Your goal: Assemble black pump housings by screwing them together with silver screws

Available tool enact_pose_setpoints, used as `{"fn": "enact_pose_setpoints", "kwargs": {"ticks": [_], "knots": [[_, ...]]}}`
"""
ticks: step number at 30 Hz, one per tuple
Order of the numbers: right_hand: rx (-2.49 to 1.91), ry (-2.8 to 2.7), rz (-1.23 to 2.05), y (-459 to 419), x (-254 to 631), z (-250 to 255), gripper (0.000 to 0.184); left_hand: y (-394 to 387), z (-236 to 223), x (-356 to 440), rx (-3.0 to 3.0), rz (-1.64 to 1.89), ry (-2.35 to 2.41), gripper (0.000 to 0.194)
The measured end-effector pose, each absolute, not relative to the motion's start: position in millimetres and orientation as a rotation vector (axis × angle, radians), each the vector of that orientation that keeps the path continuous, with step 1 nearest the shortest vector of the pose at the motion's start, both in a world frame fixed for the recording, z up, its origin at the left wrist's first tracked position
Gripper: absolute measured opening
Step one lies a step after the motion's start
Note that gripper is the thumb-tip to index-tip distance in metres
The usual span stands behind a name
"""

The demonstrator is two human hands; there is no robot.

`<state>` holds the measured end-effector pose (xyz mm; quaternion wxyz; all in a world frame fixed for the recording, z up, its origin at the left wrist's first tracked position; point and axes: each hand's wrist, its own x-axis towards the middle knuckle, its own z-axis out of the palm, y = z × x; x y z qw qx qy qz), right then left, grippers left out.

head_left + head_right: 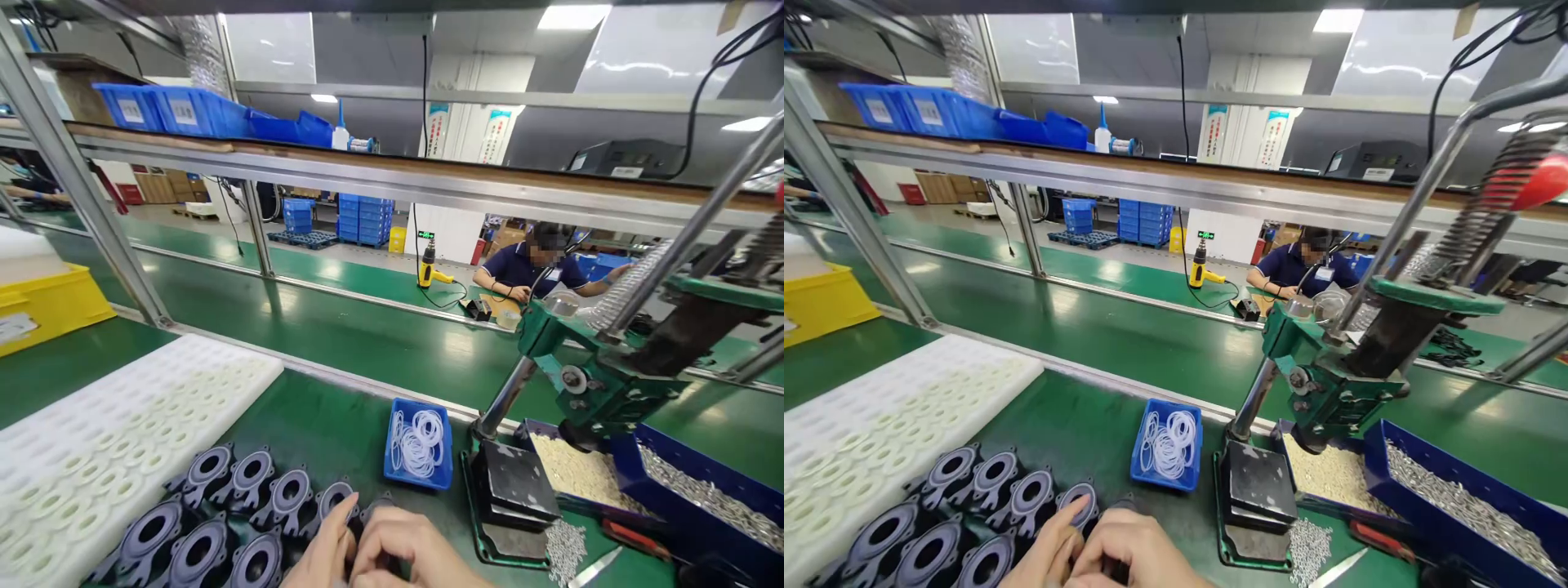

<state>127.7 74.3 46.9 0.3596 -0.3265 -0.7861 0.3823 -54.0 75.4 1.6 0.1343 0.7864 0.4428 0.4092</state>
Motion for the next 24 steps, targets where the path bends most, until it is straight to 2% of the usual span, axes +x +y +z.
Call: {"fn": "enact_pose_setpoints", "kwargs": {"ticks": [6,10,16,24], "knots": [[-0.957,-1.945,1.112,70,143,59,0.027,62,24,-60,2.223,0.871,1.185,0.046],[-1.060,-1.938,0.963,80,154,49,0.018,59,30,-67,2.188,0.759,1.076,0.054],[-1.220,-2.073,0.556,90,160,26,0.015,58,32,-82,2.116,0.912,1.123,0.052],[-1.344,-2.116,0.376,89,169,26,0.016,58,35,-83,2.262,1.089,1.236,0.038]]}}
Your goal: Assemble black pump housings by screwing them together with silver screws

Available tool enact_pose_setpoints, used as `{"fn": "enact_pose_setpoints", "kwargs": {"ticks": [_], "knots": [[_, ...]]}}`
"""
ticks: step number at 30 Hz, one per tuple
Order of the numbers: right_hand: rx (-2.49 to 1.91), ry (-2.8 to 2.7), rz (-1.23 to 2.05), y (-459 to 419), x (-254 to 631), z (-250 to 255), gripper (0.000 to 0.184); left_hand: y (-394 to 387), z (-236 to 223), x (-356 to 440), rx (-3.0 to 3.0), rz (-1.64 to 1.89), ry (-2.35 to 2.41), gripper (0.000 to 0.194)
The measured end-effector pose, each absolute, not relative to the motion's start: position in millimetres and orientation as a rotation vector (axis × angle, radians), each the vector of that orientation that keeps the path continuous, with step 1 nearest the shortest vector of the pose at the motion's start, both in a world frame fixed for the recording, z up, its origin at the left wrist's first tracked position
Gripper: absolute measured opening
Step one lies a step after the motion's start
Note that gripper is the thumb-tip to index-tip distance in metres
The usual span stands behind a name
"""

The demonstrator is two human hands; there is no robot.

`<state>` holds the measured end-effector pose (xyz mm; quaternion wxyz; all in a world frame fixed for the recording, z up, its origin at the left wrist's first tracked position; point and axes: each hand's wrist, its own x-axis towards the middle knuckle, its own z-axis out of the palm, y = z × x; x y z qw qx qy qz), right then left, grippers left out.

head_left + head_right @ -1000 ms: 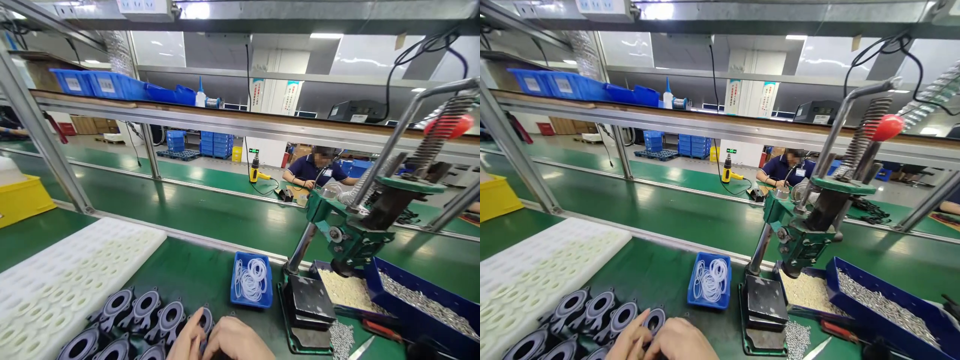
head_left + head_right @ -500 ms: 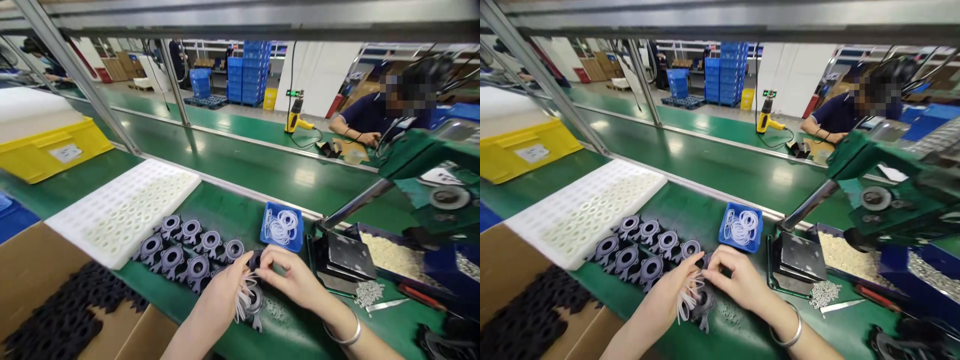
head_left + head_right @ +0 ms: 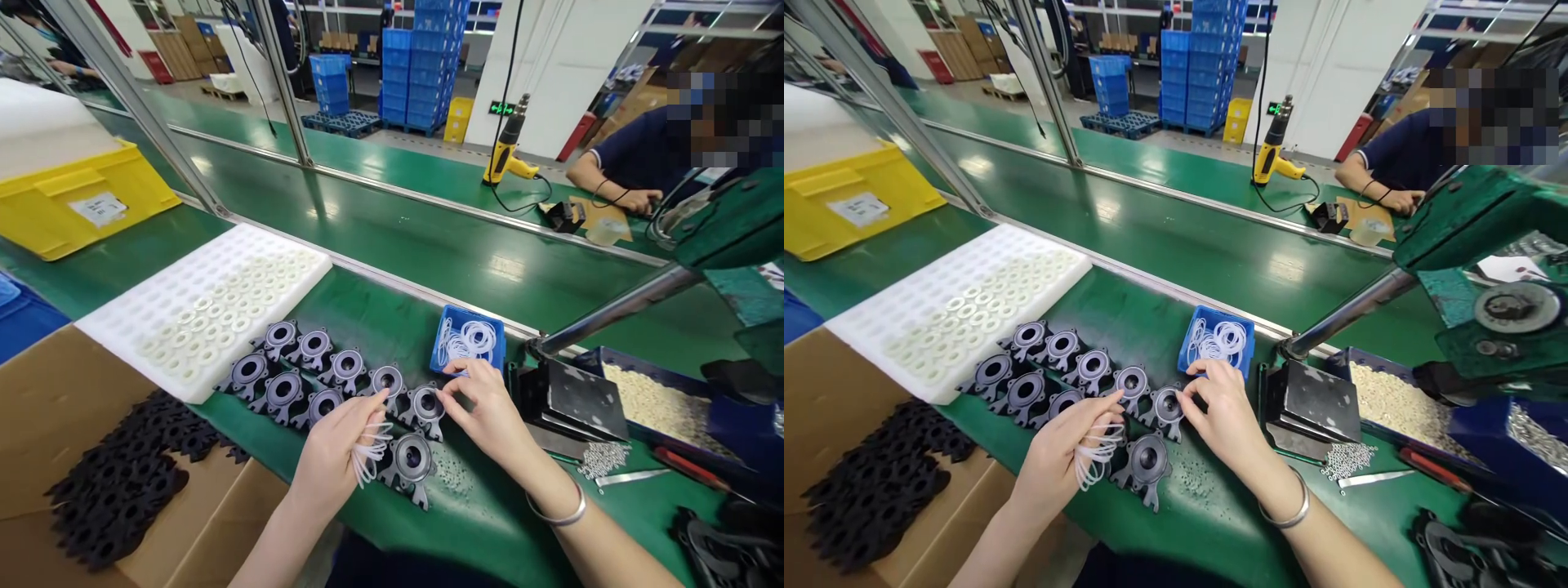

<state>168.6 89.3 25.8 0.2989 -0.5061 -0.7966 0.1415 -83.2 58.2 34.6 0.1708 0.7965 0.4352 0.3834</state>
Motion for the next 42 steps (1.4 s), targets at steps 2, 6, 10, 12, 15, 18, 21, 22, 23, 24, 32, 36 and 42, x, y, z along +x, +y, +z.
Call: {"fn": "enact_pose_setpoints", "kwargs": {"ticks": [2,6,10,12,15,18,21,22,23,24,32,36,42], "knots": [[-1.349,-2.114,0.373,90,168,25,0.014,58,31,-75,2.393,1.065,1.231,0.038],[-1.335,-2.128,0.349,91,165,20,0.012,55,24,-55,2.708,0.768,1.065,0.038],[-1.328,-2.140,0.287,88,164,19,0.007,54,21,-46,2.808,0.655,1.048,0.036],[-1.309,-2.142,0.297,85,165,20,0.015,54,21,-46,2.826,0.654,1.049,0.035],[-1.199,-2.245,0.379,78,166,21,0.038,55,22,-47,2.856,0.636,1.027,0.034],[-1.112,-2.386,0.405,74,167,20,0.046,54,21,-46,2.881,0.608,1.035,0.034],[-1.152,-2.402,0.353,74,170,18,0.045,52,19,-44,2.910,0.578,1.058,0.033],[-1.167,-2.396,0.335,75,171,18,0.045,51,19,-43,2.918,0.568,1.065,0.033],[-1.181,-2.391,0.320,74,174,18,0.044,51,18,-42,2.924,0.563,1.071,0.034],[-1.194,-2.385,0.307,74,176,19,0.044,50,17,-42,2.926,0.558,1.080,0.034],[-1.227,-2.320,0.288,44,182,24,0.042,46,12,-38,2.906,0.529,1.146,0.036],[-1.235,-2.282,0.390,34,180,23,0.045,48,13,-37,2.882,0.567,1.122,0.035],[-1.173,-1.981,0.747,51,172,57,0.036,55,32,-55,2.561,0.908,1.182,0.027]]}}
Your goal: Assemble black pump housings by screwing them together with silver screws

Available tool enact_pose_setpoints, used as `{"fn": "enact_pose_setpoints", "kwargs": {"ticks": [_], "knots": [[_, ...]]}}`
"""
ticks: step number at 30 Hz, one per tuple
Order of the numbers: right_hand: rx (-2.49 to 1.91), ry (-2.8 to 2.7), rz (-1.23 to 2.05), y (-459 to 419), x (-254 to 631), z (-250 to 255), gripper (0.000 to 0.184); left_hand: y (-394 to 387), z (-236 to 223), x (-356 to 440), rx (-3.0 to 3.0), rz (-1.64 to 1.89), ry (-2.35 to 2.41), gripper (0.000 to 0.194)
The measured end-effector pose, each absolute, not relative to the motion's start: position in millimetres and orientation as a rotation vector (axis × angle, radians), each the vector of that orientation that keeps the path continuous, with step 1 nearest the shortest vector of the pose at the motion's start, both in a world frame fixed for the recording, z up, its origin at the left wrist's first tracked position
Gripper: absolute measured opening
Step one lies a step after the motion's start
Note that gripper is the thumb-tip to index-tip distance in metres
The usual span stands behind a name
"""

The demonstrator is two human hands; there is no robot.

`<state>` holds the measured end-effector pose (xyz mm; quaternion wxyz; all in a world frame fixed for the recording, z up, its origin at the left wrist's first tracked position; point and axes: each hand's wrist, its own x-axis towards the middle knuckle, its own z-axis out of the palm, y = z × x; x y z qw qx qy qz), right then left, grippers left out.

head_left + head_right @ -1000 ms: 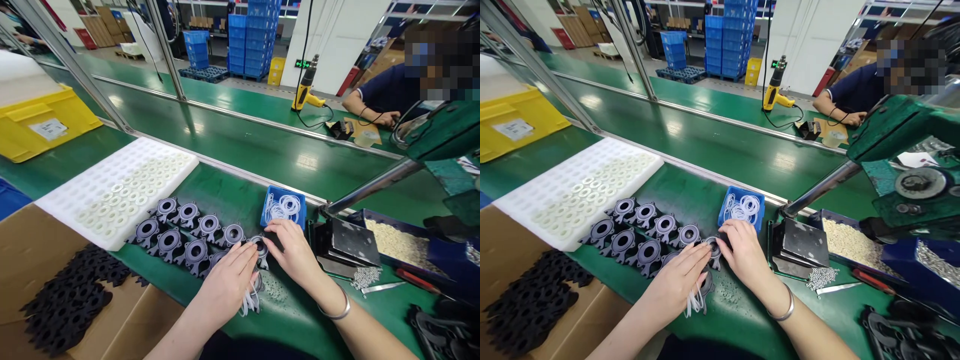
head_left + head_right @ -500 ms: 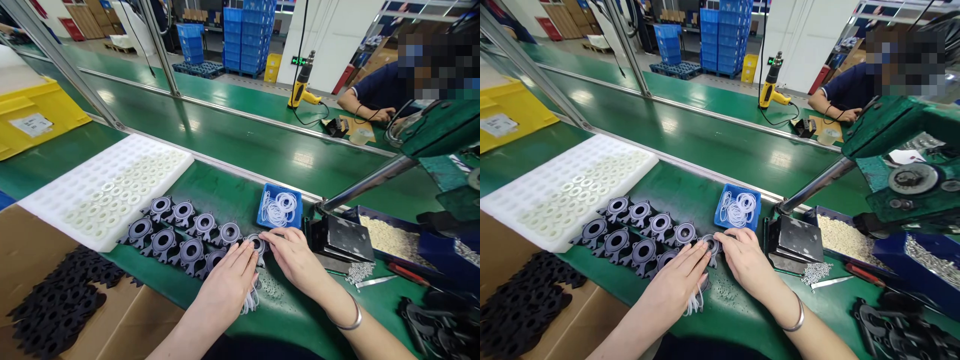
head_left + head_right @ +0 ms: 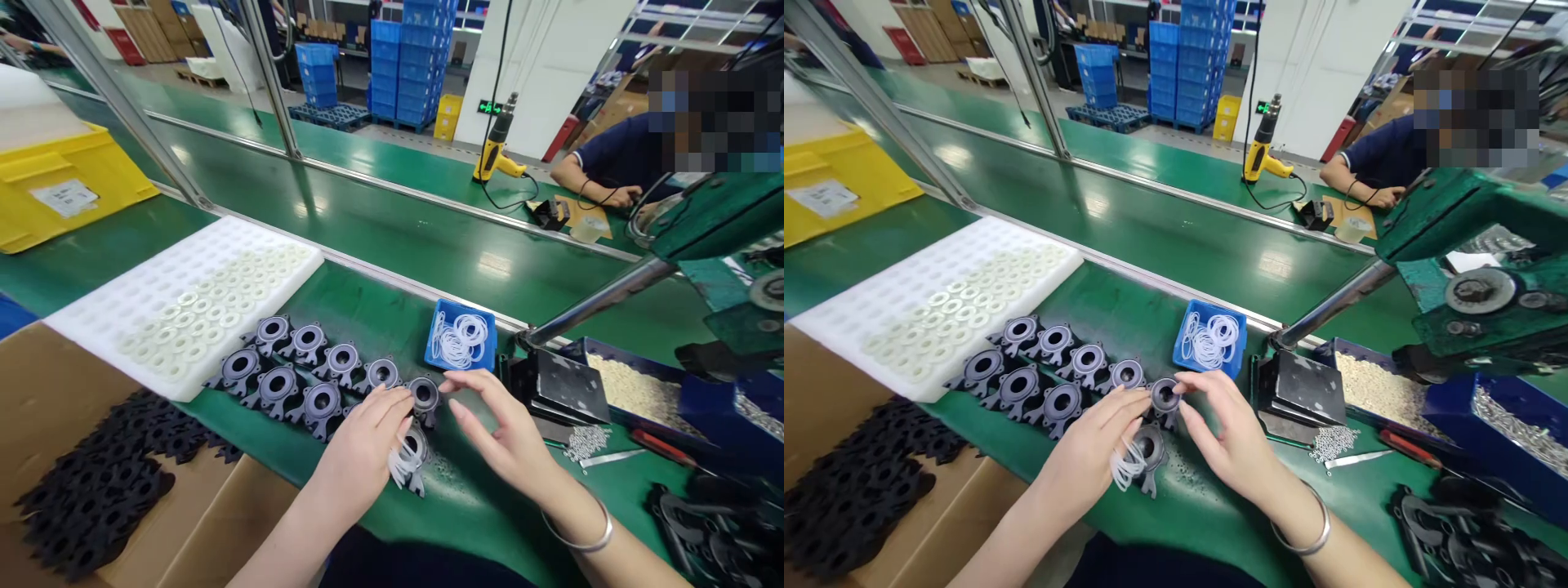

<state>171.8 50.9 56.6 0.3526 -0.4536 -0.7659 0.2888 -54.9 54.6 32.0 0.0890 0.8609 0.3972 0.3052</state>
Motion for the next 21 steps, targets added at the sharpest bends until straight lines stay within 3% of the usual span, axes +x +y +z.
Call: {"fn": "enact_pose_setpoints", "kwargs": {"ticks": [4,7,13,16,21], "knots": [[-0.963,-2.191,1.003,66,141,77,0.030,52,40,-76,2.316,1.048,1.311,0.025],[-0.840,-2.261,1.088,77,112,79,0.016,45,37,-94,2.233,1.086,1.384,0.025],[-0.879,-2.184,1.372,105,67,81,0.023,24,26,-133,2.060,1.118,1.432,0.029],[-0.820,-2.245,1.344,124,42,79,0.024,12,20,-153,1.882,1.142,1.429,0.036],[-0.740,-2.327,1.014,164,-18,70,0.023,0,11,-191,1.500,1.390,1.792,0.035]]}}
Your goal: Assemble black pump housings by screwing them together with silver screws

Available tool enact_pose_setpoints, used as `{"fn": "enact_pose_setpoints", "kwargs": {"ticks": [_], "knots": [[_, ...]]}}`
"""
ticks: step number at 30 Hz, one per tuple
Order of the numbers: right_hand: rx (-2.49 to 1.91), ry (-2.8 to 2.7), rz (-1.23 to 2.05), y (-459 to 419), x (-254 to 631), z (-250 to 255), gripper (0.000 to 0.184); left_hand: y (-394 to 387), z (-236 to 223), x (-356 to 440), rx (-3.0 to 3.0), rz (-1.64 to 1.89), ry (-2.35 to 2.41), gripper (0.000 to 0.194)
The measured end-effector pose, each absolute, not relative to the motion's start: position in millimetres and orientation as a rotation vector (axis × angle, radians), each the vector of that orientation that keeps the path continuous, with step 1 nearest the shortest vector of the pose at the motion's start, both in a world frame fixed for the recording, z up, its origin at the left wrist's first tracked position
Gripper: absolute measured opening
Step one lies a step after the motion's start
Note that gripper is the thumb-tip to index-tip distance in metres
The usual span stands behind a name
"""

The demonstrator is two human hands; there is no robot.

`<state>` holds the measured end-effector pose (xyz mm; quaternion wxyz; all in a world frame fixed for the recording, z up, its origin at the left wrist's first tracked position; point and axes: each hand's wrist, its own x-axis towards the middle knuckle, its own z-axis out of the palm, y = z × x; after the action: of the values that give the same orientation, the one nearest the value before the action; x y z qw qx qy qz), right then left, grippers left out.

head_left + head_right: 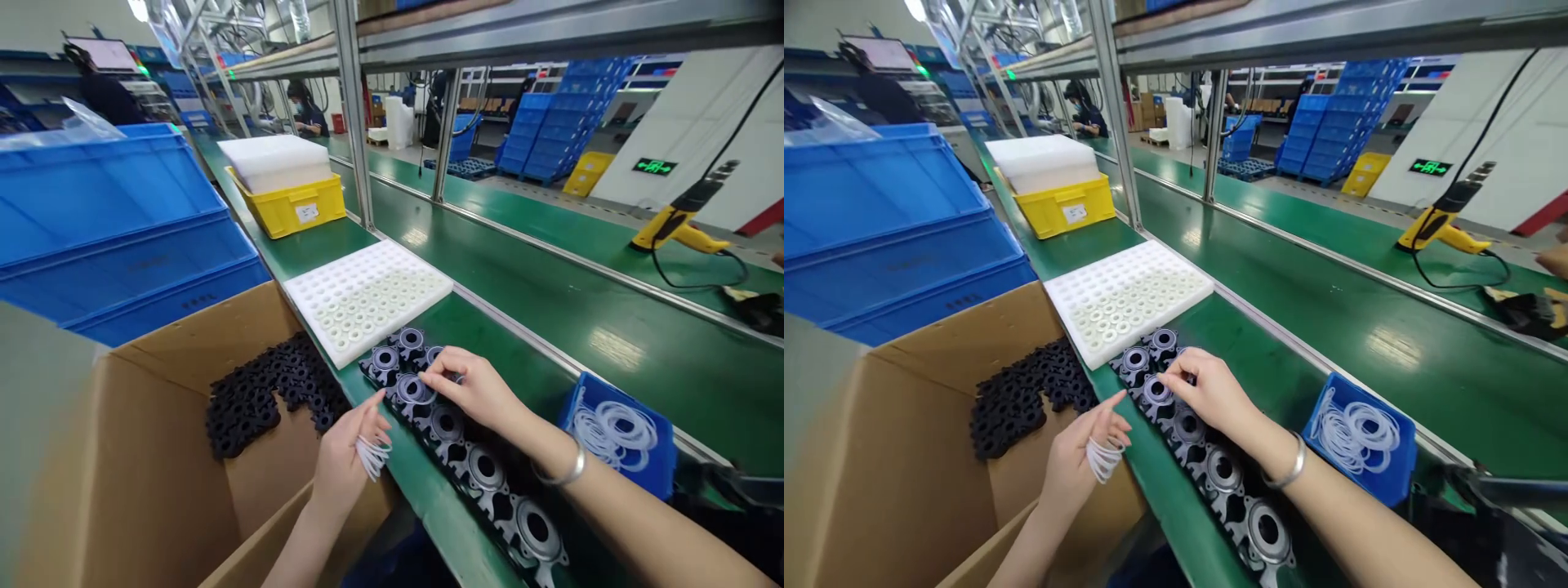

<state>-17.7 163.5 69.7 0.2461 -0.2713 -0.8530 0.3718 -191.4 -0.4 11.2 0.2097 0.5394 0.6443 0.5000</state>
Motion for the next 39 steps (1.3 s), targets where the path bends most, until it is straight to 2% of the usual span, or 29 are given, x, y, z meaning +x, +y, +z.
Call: {"fn": "enact_pose_setpoints", "kwargs": {"ticks": [3,7,14,17,21,23,32,39], "knots": [[-0.784,-2.394,0.842,183,-56,60,0.021,2,8,-212,1.624,1.441,2.034,0.031],[-0.830,-2.427,0.741,196,-92,44,0.020,13,1,-223,1.918,1.313,2.221,0.031],[-0.821,-2.486,0.597,201,-109,22,0.017,39,-8,-217,2.375,0.970,2.136,0.041],[-0.787,-2.499,0.550,200,-105,23,0.009,45,-9,-218,2.459,0.911,2.143,0.040],[-0.567,-2.584,0.559,196,-94,29,0.033,47,-8,-222,2.501,0.849,2.158,0.038],[-0.389,-2.662,0.572,194,-90,30,0.039,47,-7,-223,2.507,0.818,2.158,0.039],[-0.392,-2.732,0.393,197,-78,33,0.036,52,-1,-217,2.510,0.681,2.217,0.036],[-0.484,-2.692,0.424,180,-55,32,0.035,55,-2,-208,2.503,0.657,2.290,0.035]]}}
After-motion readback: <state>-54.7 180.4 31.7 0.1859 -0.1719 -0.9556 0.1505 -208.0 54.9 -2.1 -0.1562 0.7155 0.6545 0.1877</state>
